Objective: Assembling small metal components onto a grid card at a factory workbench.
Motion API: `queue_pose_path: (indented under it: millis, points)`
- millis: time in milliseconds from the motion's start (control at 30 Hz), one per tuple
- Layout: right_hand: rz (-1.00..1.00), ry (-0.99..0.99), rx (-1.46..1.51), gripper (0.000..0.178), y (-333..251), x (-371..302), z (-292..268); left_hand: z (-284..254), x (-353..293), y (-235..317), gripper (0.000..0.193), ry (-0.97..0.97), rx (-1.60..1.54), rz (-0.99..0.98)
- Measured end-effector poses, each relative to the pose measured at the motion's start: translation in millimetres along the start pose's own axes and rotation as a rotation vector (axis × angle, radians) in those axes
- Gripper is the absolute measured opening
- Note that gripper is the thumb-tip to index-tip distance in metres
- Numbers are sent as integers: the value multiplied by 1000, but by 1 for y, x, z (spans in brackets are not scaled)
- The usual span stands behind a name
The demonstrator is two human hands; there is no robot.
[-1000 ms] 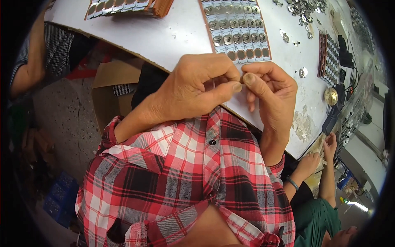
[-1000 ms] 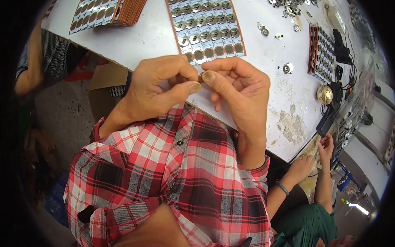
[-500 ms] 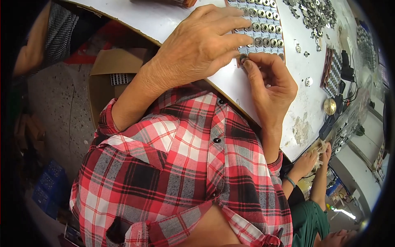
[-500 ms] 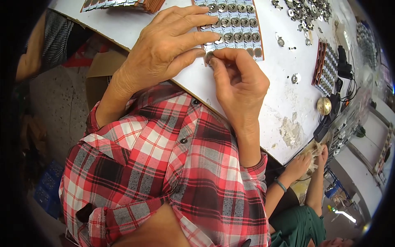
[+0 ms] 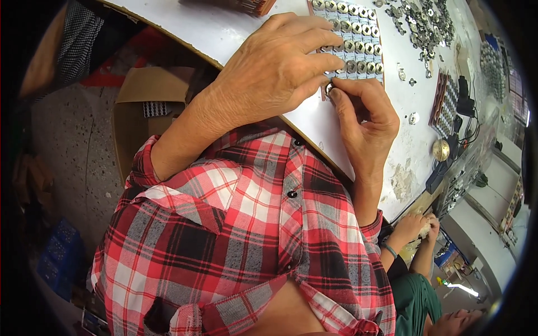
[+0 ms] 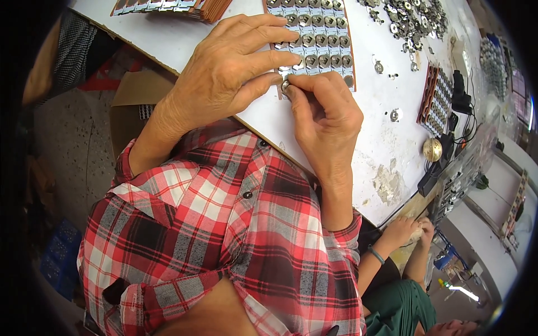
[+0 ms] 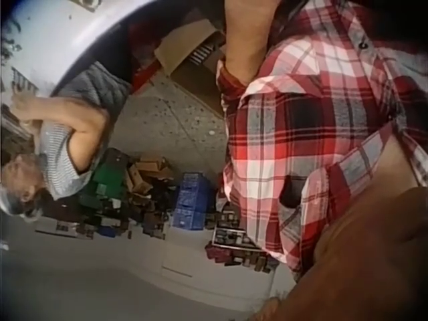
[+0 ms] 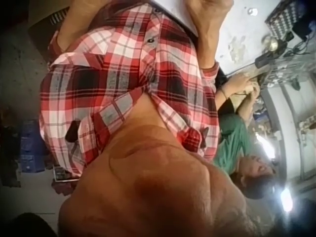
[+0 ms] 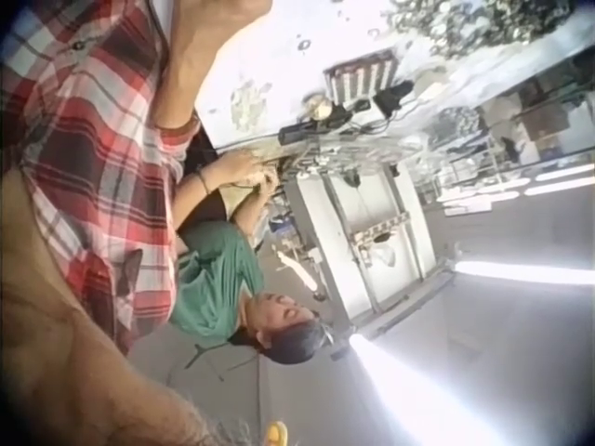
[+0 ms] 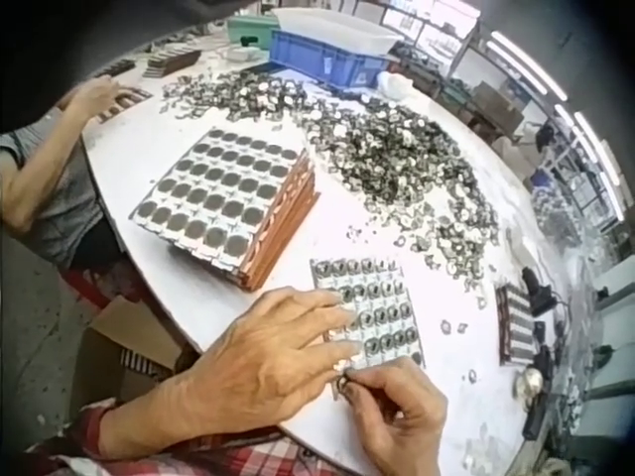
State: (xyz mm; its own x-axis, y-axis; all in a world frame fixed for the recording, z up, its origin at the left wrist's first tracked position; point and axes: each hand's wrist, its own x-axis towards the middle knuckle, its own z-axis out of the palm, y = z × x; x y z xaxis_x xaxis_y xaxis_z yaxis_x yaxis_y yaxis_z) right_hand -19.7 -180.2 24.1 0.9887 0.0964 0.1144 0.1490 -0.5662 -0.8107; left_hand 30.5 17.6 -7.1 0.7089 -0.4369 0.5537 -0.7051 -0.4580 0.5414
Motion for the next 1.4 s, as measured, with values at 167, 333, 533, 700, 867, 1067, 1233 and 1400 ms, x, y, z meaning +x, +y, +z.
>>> queue_pose_path:
  millis: [167,333,533,700,867,1067,1233,1400]
  points:
    - [-2,-42,4,13,-3,-3,-2,1,-3,4,31,-7,-2,-26]
    - [-23,-76,-10,12,-5,-5,-4,4,-2,6,29,3,8,-18]
    - [-129,168,-138,16,-1,-7,11,7,7,-1,33,11,62,13]
    - [-72,483,-267,23,19,-6,-26,-7,13,-6,30,-24,93,24]
    - [109,568,-673,28,73,-37,-93,-6,2,3,27,26,3,47]
    - [242,559,-474,12,83,-45,-91,7,-5,4,29,-10,-96,2]
    - [189,593,-352,11,105,-42,-101,-1,-2,7,29,-10,-42,-2]
    - [272,637,44,9,68,-36,-100,1,2,4,29,-12,-25,6]
